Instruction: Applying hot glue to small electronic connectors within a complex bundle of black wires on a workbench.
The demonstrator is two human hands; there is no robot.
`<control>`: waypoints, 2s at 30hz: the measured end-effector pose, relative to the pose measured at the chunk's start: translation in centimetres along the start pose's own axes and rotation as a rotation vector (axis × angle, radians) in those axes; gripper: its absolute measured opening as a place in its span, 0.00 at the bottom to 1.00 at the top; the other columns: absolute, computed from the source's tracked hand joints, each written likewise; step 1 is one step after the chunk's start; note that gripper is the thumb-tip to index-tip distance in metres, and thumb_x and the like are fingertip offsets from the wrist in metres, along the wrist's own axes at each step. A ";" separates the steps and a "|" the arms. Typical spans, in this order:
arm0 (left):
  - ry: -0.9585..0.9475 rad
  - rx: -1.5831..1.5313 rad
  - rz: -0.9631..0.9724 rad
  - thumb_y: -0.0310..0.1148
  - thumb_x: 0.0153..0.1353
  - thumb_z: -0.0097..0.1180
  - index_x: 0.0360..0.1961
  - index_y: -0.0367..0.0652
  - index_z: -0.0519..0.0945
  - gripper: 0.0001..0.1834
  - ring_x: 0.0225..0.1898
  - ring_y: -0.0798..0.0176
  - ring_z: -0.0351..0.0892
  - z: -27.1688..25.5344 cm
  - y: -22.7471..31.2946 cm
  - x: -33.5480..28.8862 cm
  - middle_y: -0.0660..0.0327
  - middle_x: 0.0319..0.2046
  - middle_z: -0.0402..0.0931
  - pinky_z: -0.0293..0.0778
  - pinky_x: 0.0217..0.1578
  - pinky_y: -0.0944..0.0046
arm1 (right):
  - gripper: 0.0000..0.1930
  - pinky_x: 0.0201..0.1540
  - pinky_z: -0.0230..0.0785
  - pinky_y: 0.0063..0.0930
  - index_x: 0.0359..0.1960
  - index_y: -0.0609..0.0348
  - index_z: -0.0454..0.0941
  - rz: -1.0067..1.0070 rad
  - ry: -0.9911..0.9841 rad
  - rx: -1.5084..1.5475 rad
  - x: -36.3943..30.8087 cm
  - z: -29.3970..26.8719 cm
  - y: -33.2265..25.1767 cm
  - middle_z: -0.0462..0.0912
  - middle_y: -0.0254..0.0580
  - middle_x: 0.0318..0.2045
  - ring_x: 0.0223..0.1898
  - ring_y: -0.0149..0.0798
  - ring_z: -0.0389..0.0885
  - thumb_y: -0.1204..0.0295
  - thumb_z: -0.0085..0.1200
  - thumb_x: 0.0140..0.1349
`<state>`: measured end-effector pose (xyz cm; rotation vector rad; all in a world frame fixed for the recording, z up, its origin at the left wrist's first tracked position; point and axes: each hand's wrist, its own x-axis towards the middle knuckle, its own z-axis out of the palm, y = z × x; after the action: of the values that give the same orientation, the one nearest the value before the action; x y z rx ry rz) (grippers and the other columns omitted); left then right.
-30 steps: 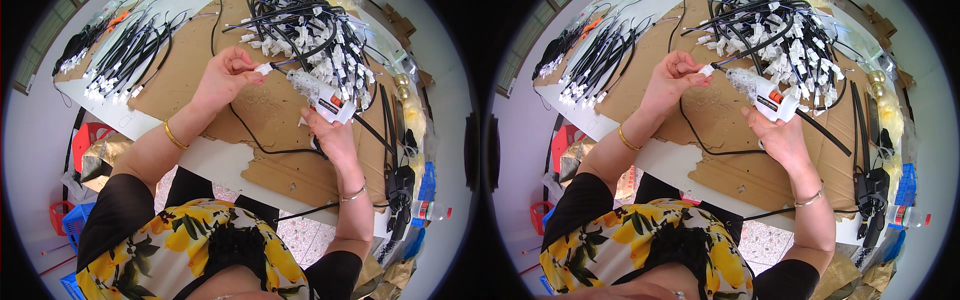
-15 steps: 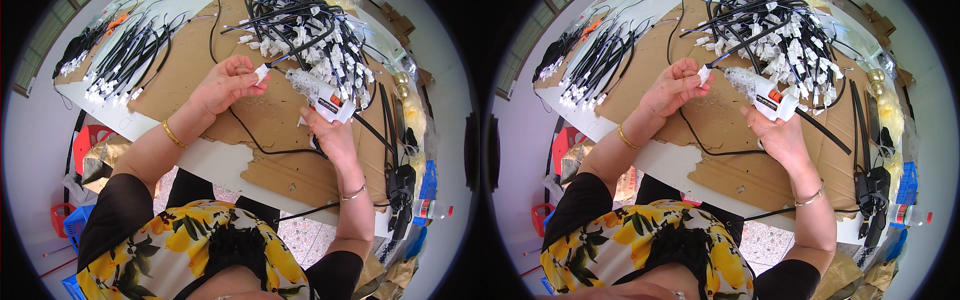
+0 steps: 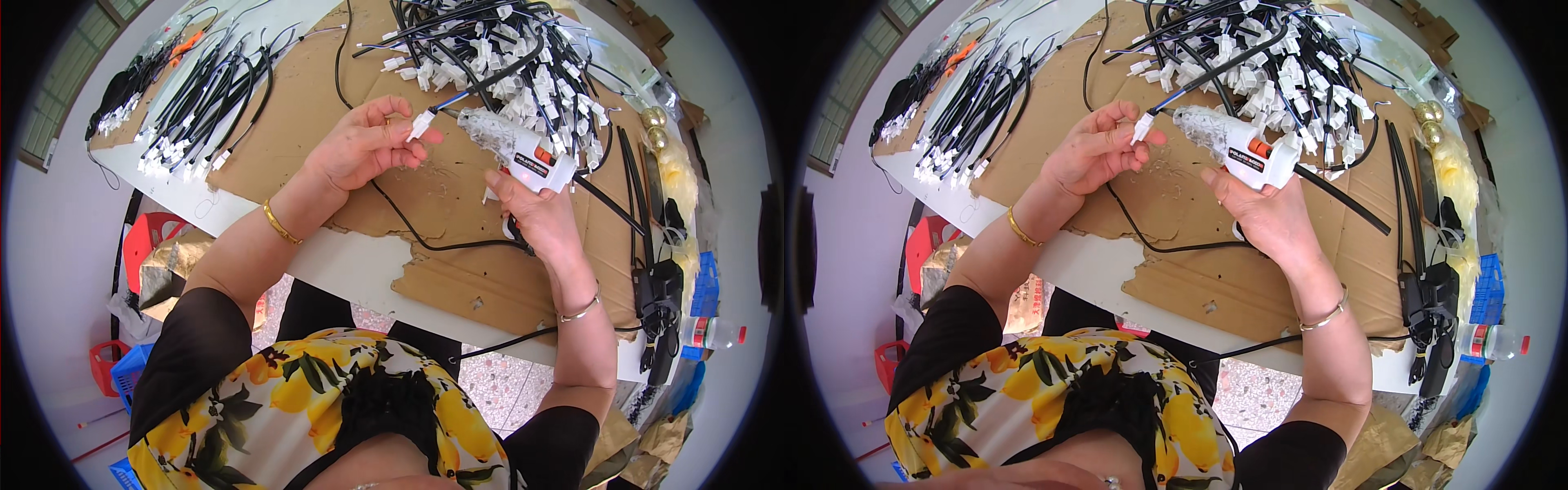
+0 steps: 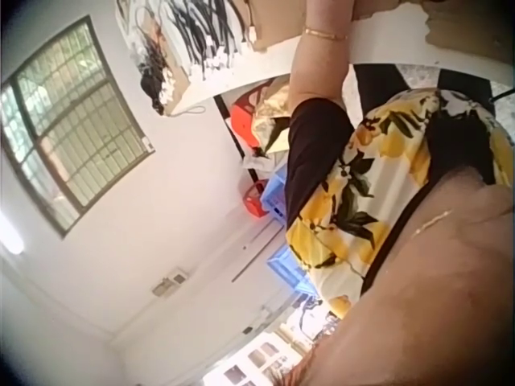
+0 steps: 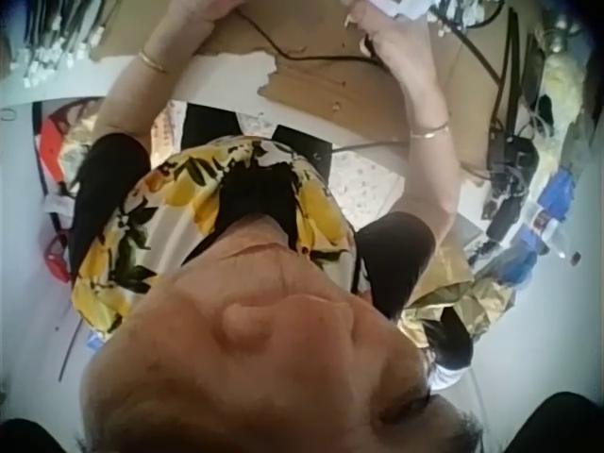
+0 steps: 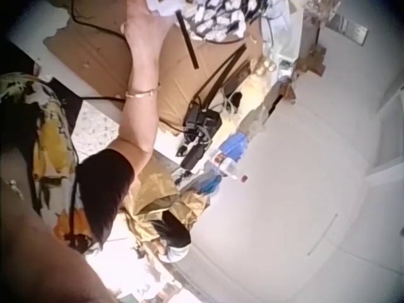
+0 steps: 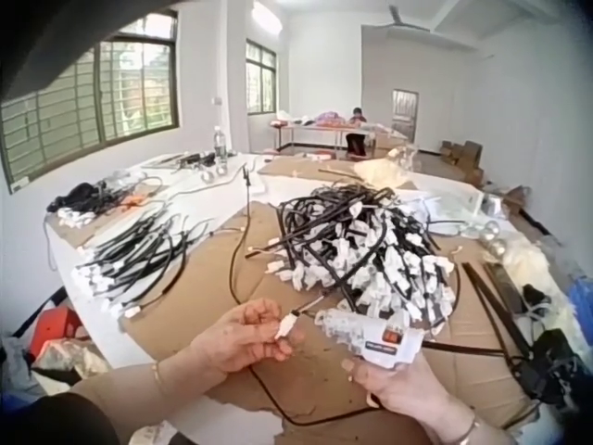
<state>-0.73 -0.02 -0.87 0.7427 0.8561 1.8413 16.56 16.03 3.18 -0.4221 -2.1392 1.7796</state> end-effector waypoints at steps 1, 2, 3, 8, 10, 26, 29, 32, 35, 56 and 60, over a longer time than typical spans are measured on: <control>-0.005 -0.001 0.000 0.25 0.58 0.44 0.39 0.42 0.66 0.07 0.31 0.64 0.76 -0.1 0.0 0.0 0.45 0.39 0.72 0.74 0.33 0.70 | 0.12 0.19 0.60 0.15 0.29 0.59 0.71 0.016 -0.002 0.006 0.0 0.0 0.0 0.72 0.29 0.20 0.18 0.21 0.67 0.68 0.59 0.48; -0.010 -0.003 0.000 0.26 0.59 0.43 0.40 0.42 0.66 0.07 0.31 0.64 0.75 -0.1 0.0 0.0 0.44 0.39 0.72 0.74 0.32 0.70 | 0.12 0.19 0.60 0.15 0.29 0.59 0.71 0.033 -0.005 0.012 0.1 0.0 0.0 0.72 0.29 0.20 0.18 0.21 0.67 0.68 0.59 0.48; -0.011 -0.002 0.000 0.26 0.59 0.43 0.40 0.42 0.66 0.07 0.31 0.64 0.75 -0.1 0.0 0.0 0.44 0.39 0.72 0.74 0.32 0.70 | 0.12 0.19 0.60 0.15 0.29 0.59 0.71 0.032 -0.004 0.013 0.1 0.0 0.0 0.72 0.29 0.20 0.18 0.21 0.67 0.68 0.59 0.48; -0.005 0.008 -0.002 0.26 0.60 0.42 0.41 0.42 0.65 0.08 0.31 0.64 0.75 -0.2 -0.1 0.1 0.44 0.39 0.72 0.74 0.32 0.70 | 0.11 0.19 0.60 0.15 0.28 0.59 0.71 0.040 -0.003 -0.001 0.1 -0.1 0.0 0.72 0.29 0.20 0.18 0.21 0.66 0.69 0.59 0.48; -0.008 0.008 -0.007 0.26 0.60 0.42 0.41 0.43 0.65 0.08 0.31 0.64 0.75 -0.1 -0.1 0.2 0.44 0.39 0.72 0.74 0.32 0.70 | 0.10 0.19 0.60 0.15 0.28 0.59 0.71 0.039 0.004 0.011 0.1 0.0 -0.1 0.72 0.29 0.20 0.18 0.21 0.66 0.69 0.59 0.48; 0.403 0.266 0.242 0.19 0.51 0.53 0.31 0.41 0.67 0.09 0.30 0.65 0.76 0.3 0.3 0.5 0.54 0.31 0.75 0.74 0.35 0.69 | 0.10 0.22 0.61 0.17 0.27 0.63 0.75 -0.044 0.011 0.110 -0.2 0.0 0.4 0.73 0.31 0.18 0.19 0.24 0.68 0.69 0.57 0.50; 0.460 0.429 0.346 0.17 0.49 0.54 0.29 0.40 0.66 0.11 0.28 0.65 0.76 0.6 0.5 0.4 0.56 0.29 0.76 0.73 0.34 0.69 | 0.10 0.23 0.61 0.18 0.27 0.64 0.75 -0.020 -0.005 0.107 -0.2 0.0 0.4 0.73 0.32 0.19 0.19 0.25 0.68 0.68 0.57 0.51; 0.477 0.553 0.380 0.16 0.48 0.54 0.29 0.40 0.66 0.12 0.28 0.67 0.76 1.0 0.4 0.5 0.57 0.28 0.76 0.72 0.33 0.70 | 0.10 0.23 0.61 0.18 0.26 0.64 0.75 0.013 -0.003 0.103 -0.3 0.0 0.5 0.73 0.32 0.19 0.19 0.25 0.68 0.68 0.57 0.51; 0.516 0.657 0.414 0.15 0.48 0.54 0.29 0.40 0.65 0.12 0.29 0.70 0.75 0.9 0.2 0.4 0.57 0.29 0.76 0.71 0.32 0.72 | 0.09 0.23 0.61 0.18 0.25 0.63 0.74 0.032 0.008 0.109 -0.4 0.2 0.3 0.73 0.32 0.18 0.19 0.25 0.68 0.69 0.57 0.51; 0.743 0.326 0.749 0.21 0.44 0.57 0.24 0.42 0.68 0.09 0.22 0.73 0.67 -2.1 14.4 0.4 0.66 0.21 0.70 0.65 0.25 0.73 | 0.11 0.21 0.58 0.17 0.30 0.63 0.71 -0.011 -0.006 0.121 -0.2 -0.5 0.6 0.70 0.33 0.16 0.18 0.26 0.67 0.67 0.52 0.51; 0.732 0.391 0.972 0.19 0.47 0.49 0.23 0.38 0.71 0.03 0.21 0.67 0.69 -1.5 24.8 1.7 0.62 0.20 0.70 0.69 0.24 0.73 | 0.12 0.20 0.58 0.18 0.32 0.62 0.71 -0.002 0.007 0.174 0.1 -0.4 0.9 0.70 0.33 0.15 0.17 0.26 0.67 0.67 0.53 0.50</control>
<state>-14.83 -6.56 18.59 0.7971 1.5205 2.9557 16.62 16.61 2.35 -0.3816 -1.9584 1.9402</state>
